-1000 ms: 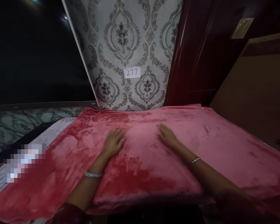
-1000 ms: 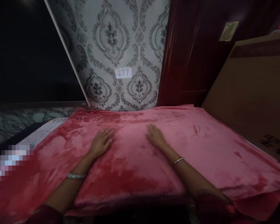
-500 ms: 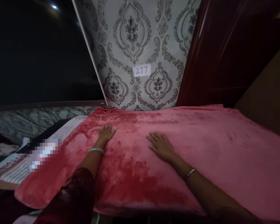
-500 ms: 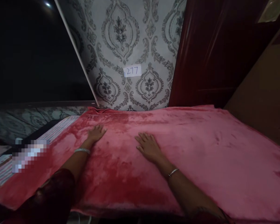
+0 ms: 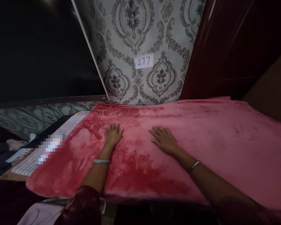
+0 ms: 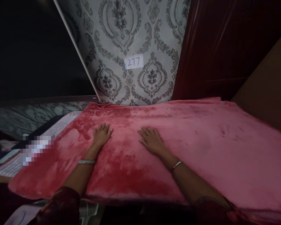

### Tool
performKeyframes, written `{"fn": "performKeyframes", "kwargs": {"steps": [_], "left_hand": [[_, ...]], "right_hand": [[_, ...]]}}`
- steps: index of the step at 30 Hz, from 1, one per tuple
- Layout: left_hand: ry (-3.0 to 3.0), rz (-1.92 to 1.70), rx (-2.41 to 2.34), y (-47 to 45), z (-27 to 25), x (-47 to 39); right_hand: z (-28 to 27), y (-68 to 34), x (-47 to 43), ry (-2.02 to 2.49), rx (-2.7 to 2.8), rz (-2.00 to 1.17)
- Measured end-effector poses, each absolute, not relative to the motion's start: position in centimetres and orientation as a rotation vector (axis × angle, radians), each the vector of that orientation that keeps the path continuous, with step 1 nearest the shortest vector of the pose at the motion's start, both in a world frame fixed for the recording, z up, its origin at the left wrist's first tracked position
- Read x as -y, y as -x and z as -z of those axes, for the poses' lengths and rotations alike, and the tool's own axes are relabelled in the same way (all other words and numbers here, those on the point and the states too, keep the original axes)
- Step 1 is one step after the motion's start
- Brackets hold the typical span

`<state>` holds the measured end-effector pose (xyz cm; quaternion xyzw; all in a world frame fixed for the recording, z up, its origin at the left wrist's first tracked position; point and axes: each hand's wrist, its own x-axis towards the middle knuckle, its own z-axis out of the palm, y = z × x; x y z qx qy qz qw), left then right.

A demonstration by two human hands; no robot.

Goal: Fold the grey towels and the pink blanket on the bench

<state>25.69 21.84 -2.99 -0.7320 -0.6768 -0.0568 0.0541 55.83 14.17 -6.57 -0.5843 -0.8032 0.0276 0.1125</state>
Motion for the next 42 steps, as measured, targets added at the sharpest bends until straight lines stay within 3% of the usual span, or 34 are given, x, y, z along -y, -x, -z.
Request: {"fn": "performKeyframes", "kwargs": {"steps": [6, 15, 20, 26, 32, 39, 42], "left_hand": [[2.237, 0.226, 2.054, -25.3, 2.9, -21.8], [2.266, 0.279, 2.039, -25.2, 3.0, -22.0], [2.274, 0.281, 2.055, -25.1, 2.9, -22.5], [2.282, 0.355, 2.032, -24.6, 3.7, -23.3], [2.347, 0.386, 1.968, -25.4, 2.3, -22.0], [3.168, 0.128, 1.005, -30.5, 2.8, -19.6], [3.05, 0.036, 1.268, -30.0, 2.9, -22.5]], "right_hand": [[4.8, -54.7, -14.0, 1.796, 2.382, -0.17], [3.9, -48.1, -17.4, 1.474, 2.576, -0.225], [3.7, -55.0, -19.9, 1.969, 2.256, -0.14], [4.4, -66.8, -16.7, 2.462, 1.796, -0.055], [5.9, -70.1, -14.4, 2.522, 1.583, 0.096], [6.5, -70.1, -14.5, 2.483, 1.586, 0.108], [6.9, -70.3, -14.5, 2.455, 1.598, 0.135]]}}
